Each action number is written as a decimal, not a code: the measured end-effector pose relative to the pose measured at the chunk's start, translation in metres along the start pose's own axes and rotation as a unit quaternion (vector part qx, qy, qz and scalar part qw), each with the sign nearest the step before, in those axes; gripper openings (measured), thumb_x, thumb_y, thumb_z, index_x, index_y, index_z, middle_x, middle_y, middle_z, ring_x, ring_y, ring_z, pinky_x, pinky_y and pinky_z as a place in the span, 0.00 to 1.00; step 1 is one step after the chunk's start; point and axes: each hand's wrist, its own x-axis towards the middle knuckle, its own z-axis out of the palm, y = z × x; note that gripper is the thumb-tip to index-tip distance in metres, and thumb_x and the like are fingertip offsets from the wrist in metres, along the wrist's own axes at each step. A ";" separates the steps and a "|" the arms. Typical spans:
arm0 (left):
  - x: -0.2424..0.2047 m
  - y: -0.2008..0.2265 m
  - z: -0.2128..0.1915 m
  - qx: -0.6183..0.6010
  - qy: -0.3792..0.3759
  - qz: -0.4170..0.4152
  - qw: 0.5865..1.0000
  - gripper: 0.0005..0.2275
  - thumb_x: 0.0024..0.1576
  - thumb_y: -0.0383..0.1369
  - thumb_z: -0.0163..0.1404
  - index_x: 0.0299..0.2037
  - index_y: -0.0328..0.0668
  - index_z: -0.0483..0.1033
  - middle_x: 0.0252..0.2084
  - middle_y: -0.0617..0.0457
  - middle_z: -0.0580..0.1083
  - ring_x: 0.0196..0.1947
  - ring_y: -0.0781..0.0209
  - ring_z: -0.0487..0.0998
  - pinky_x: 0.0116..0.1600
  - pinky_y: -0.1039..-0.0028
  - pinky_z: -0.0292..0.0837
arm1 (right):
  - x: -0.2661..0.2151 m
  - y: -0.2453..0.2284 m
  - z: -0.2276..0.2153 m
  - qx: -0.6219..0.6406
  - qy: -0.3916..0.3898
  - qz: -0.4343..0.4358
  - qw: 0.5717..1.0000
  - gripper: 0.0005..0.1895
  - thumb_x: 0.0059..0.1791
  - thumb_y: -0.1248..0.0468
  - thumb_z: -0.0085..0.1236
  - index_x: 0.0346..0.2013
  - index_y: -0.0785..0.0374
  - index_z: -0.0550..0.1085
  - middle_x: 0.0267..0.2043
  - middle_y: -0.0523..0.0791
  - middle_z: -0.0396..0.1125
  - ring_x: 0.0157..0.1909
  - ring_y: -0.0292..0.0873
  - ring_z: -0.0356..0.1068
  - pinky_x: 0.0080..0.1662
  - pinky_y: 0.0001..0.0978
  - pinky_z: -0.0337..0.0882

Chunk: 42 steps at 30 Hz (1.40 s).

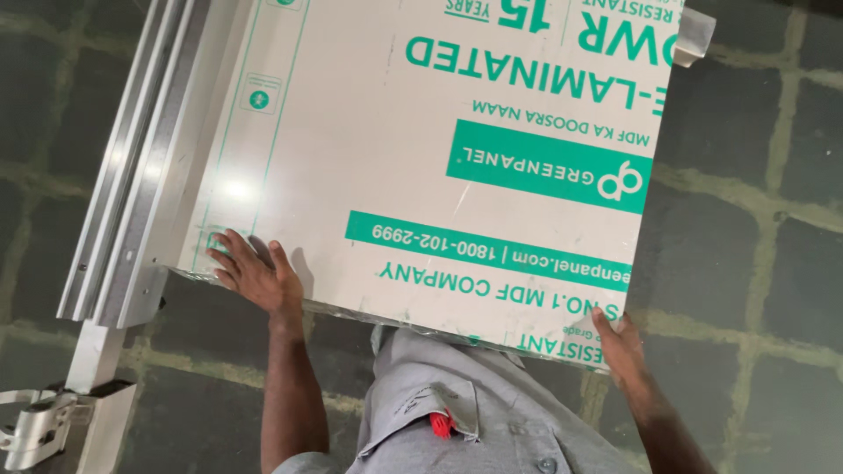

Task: The person positions a large laminated MDF panel onto a panel saw and pushes it through the blade to cut it. The person uses both hands to guide the panel along the machine's track while the saw cuts through the material.

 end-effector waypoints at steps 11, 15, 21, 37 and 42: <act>0.019 0.002 -0.011 0.092 -0.033 -0.025 0.995 0.36 0.66 0.59 0.35 0.76 0.39 0.54 0.79 0.41 0.51 0.79 0.40 0.39 0.77 0.43 0.25 | -0.020 -0.044 0.022 0.040 -0.027 -0.027 0.998 0.23 0.54 0.56 0.53 0.58 0.68 0.70 0.48 0.47 0.74 0.44 0.37 0.73 0.44 0.35 0.73; 0.022 0.009 -0.011 0.087 -0.034 -0.032 0.995 0.37 0.67 0.60 0.34 0.76 0.38 0.53 0.79 0.42 0.50 0.79 0.42 0.38 0.77 0.45 0.24 | -0.012 -0.039 0.025 0.081 -0.051 -0.027 0.995 0.21 0.55 0.56 0.55 0.56 0.69 0.72 0.47 0.47 0.74 0.44 0.37 0.73 0.43 0.34 0.74; 0.024 0.019 -0.011 0.076 -0.032 -0.026 0.996 0.33 0.68 0.57 0.31 0.75 0.39 0.55 0.79 0.45 0.52 0.80 0.45 0.39 0.78 0.46 0.23 | 0.010 -0.031 0.030 0.126 -0.021 -0.023 0.992 0.23 0.53 0.56 0.59 0.55 0.70 0.73 0.47 0.48 0.74 0.43 0.39 0.72 0.43 0.35 0.74; -0.069 0.070 0.040 0.027 0.026 -0.035 0.999 0.26 0.70 0.40 0.35 0.71 0.22 0.58 0.78 0.29 0.48 0.77 0.24 0.37 0.78 0.44 0.36 | 0.021 -0.042 0.059 0.146 -0.040 -0.050 0.987 0.22 0.52 0.56 0.62 0.53 0.69 0.74 0.48 0.47 0.75 0.45 0.37 0.73 0.45 0.35 0.75; -0.121 0.080 0.054 0.009 0.038 -0.010 0.999 0.27 0.70 0.42 0.35 0.70 0.21 0.59 0.77 0.25 0.48 0.76 0.25 0.37 0.78 0.43 0.35 | 0.023 -0.044 0.073 0.137 -0.069 -0.058 0.987 0.22 0.52 0.56 0.61 0.53 0.70 0.75 0.47 0.48 0.76 0.45 0.37 0.73 0.46 0.35 0.74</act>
